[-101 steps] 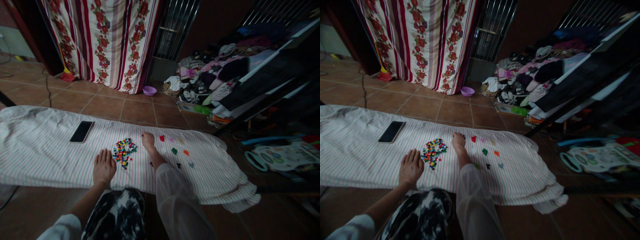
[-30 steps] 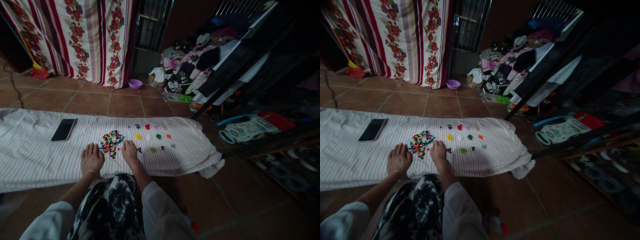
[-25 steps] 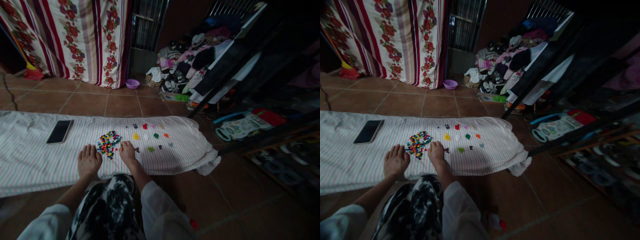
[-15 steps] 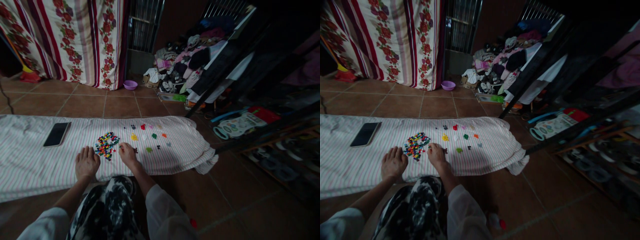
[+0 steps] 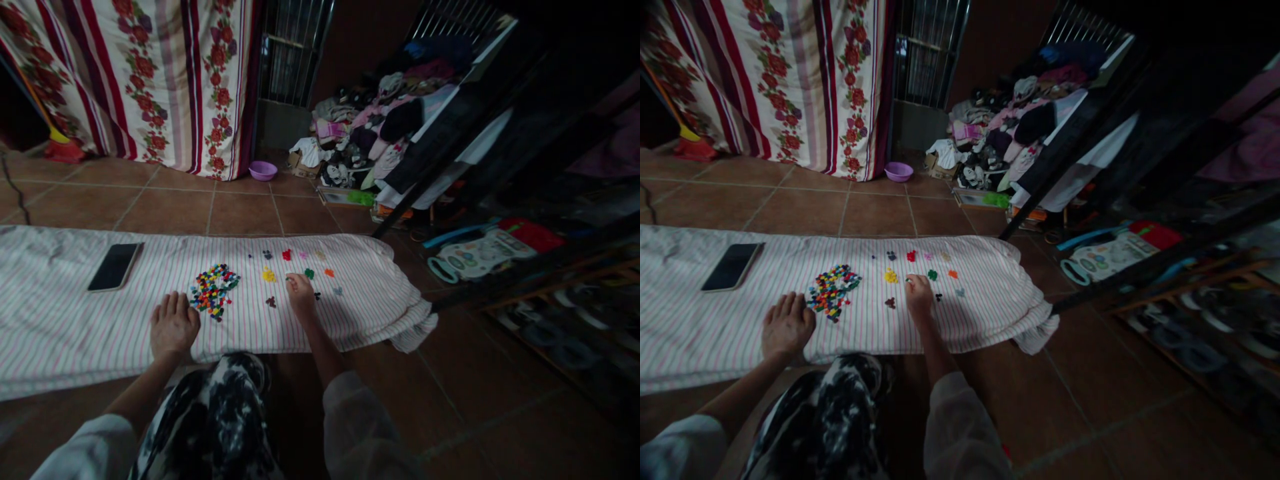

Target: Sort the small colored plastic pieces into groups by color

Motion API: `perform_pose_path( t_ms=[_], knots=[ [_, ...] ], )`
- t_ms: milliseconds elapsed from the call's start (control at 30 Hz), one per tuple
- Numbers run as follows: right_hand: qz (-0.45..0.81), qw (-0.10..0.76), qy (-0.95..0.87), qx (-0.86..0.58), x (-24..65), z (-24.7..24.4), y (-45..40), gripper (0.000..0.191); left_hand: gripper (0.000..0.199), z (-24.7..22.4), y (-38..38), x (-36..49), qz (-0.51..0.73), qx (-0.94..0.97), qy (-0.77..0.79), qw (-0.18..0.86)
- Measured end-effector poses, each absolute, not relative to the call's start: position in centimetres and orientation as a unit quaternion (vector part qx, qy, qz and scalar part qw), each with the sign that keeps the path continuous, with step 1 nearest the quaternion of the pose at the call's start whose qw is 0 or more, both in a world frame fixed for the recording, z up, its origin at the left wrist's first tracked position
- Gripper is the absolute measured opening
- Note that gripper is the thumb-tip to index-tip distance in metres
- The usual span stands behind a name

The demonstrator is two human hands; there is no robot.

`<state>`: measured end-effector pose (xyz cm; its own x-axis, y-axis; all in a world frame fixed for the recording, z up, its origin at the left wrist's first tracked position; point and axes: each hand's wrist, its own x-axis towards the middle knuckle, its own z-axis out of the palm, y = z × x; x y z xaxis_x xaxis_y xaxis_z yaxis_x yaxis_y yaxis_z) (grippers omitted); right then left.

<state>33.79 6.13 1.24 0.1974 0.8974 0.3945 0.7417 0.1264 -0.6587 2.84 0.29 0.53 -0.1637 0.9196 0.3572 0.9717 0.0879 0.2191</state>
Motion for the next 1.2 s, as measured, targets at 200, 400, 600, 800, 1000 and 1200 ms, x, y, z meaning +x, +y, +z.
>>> perform_pose_path(
  t_ms=[200,400,600,800,1000,1200],
  knots=[
    [0.007,0.387,-0.600,-0.700,39.0,0.8,8.2,0.026,0.052,0.5,0.3,2.9,-0.204,-0.642,-0.736,0.071],
    [-0.025,0.334,-0.614,-0.715,41.1,-0.1,9.7,0.027,0.052,0.3,0.4,2.8,-0.212,-0.641,-0.735,0.067],
    [-0.039,0.285,-0.629,-0.722,41.3,-1.0,9.8,0.026,0.052,0.1,0.4,2.7,-0.205,-0.640,-0.738,0.066],
    [-0.054,0.307,-0.637,-0.705,41.7,-1.6,9.9,0.027,0.052,-0.4,0.6,2.6,-0.210,-0.640,-0.736,0.069],
    [-0.057,0.332,-0.633,-0.697,41.7,-1.6,9.9,0.028,0.051,0.0,0.7,2.6,-0.197,-0.635,-0.745,0.062],
    [-0.068,0.346,-0.629,-0.693,41.3,-0.5,9.7,0.030,0.052,0.0,0.7,2.7,-0.206,-0.633,-0.745,0.045]
  ],
)
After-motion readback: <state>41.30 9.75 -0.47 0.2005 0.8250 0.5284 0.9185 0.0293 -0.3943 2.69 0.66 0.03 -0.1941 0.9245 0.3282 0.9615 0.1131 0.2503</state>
